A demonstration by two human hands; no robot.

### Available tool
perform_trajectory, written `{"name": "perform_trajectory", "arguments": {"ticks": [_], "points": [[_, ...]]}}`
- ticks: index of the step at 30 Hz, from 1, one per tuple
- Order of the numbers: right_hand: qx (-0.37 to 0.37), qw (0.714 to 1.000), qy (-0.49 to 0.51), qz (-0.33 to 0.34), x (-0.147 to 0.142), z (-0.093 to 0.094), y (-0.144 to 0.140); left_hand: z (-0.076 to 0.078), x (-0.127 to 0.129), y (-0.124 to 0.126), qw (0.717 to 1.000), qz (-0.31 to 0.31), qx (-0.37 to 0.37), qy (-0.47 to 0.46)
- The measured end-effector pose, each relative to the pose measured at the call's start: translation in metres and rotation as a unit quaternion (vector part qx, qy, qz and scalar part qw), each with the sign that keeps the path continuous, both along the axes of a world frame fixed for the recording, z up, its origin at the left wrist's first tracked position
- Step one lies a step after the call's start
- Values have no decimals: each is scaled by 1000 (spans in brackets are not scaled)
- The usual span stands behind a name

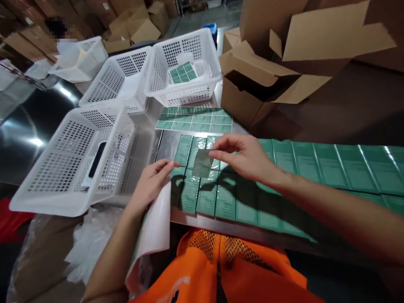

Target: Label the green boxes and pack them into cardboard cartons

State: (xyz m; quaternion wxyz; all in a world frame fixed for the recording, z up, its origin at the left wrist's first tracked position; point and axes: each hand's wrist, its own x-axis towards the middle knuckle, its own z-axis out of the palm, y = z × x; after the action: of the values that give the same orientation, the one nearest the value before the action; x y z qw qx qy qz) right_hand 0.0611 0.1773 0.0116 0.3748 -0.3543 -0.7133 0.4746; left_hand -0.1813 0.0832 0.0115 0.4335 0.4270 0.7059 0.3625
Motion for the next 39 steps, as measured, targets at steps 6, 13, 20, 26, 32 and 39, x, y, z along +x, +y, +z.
{"name": "perform_trajectory", "arguments": {"ticks": [6,13,20,26,32,39], "points": [[-134,991,-4,15,-25,-36,36,-10,8,19,991,-119,-56,1],[-93,991,-97,-9,-39,-48,47,-35,6,36,980,-166,-36,106],[9,977,-211,-23,-43,-62,56,-44,13,47,961,-162,-45,219],[11,971,-237,-32,-46,-65,57,-41,16,52,955,-174,-67,230],[19,966,-258,-31,-48,-65,57,-44,15,54,952,-181,-76,235],[30,959,-281,-29,-47,-65,56,-44,17,57,943,-188,-77,263]]}}
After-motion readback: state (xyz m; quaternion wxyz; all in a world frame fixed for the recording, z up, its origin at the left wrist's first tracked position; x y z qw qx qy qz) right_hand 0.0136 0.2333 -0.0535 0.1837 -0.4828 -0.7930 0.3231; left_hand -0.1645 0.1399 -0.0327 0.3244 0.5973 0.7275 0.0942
